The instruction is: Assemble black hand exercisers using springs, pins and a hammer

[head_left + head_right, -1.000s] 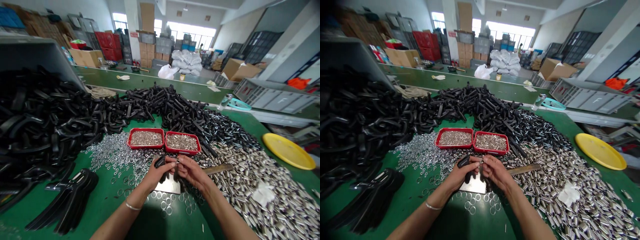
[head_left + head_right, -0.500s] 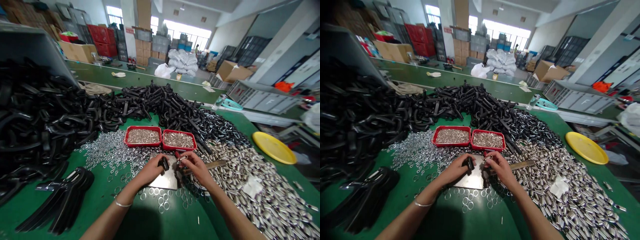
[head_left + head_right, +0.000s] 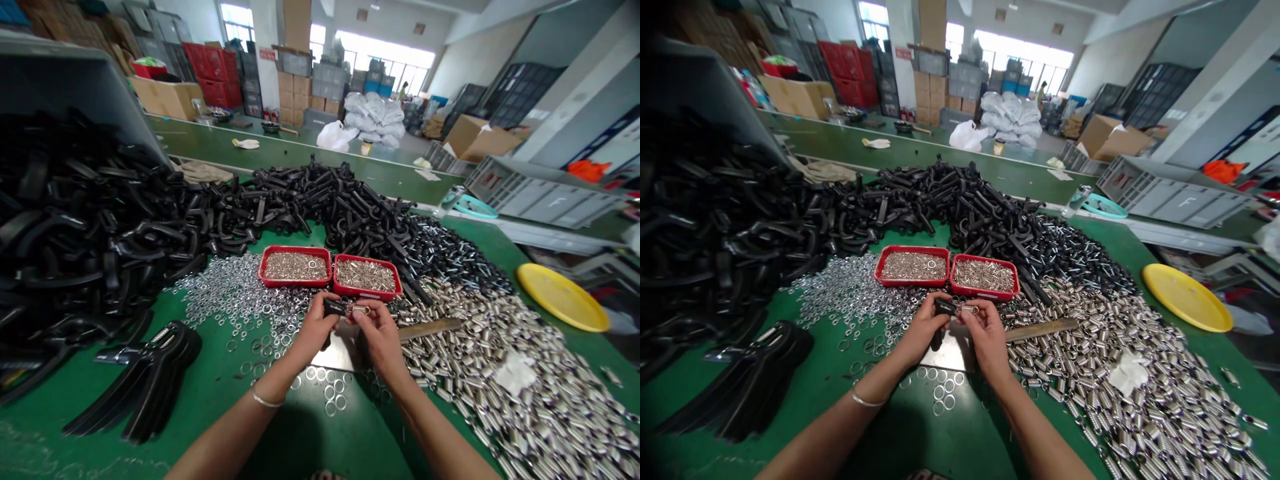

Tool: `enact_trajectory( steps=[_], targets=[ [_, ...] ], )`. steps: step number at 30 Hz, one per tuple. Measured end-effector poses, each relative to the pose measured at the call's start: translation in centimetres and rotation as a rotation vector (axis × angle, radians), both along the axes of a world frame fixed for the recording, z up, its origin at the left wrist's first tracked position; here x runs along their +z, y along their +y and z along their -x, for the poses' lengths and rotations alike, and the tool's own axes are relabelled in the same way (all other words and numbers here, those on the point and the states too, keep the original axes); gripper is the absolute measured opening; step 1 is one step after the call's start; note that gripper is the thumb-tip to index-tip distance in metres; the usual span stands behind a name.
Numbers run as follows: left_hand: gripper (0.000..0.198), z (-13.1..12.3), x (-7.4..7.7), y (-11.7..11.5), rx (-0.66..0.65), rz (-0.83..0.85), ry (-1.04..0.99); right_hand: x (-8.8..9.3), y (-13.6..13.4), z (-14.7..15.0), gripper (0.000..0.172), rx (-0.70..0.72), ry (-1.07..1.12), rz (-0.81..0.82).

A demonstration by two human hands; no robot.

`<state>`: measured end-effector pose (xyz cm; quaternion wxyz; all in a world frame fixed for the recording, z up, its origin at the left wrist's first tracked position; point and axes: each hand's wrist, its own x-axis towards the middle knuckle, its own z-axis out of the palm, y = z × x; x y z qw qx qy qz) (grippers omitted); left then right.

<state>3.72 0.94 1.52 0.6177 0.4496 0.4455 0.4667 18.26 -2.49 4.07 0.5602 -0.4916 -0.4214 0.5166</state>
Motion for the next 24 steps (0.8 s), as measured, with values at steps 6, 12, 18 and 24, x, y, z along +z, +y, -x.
enact_trajectory(
  steps=[6,12,18,24],
  targets=[
    [0.042,-0.4,0.4,-1.2,-0.341,0.181,-0.247,-0.4,0.7,-1.2,0.024,0.086,-0.106,0.01],
    [0.037,-0.2,2.6,-2.8,-0.7,0.262,-0.478,0.8,1.3,-3.5,0.022,0.301,0.024,0.125],
    [0.026,0.8,4.7,-1.1,-0.064,0.15,-0.606,-0.4,2.7,0.1,0.019,0.354,-0.38,-0.114],
    [0.024,6.0,6.7,1.8,0.315,-0.035,-0.561,-2.8,2.4,8.8,0.012,0.576,-1.145,-0.486]
  ],
)
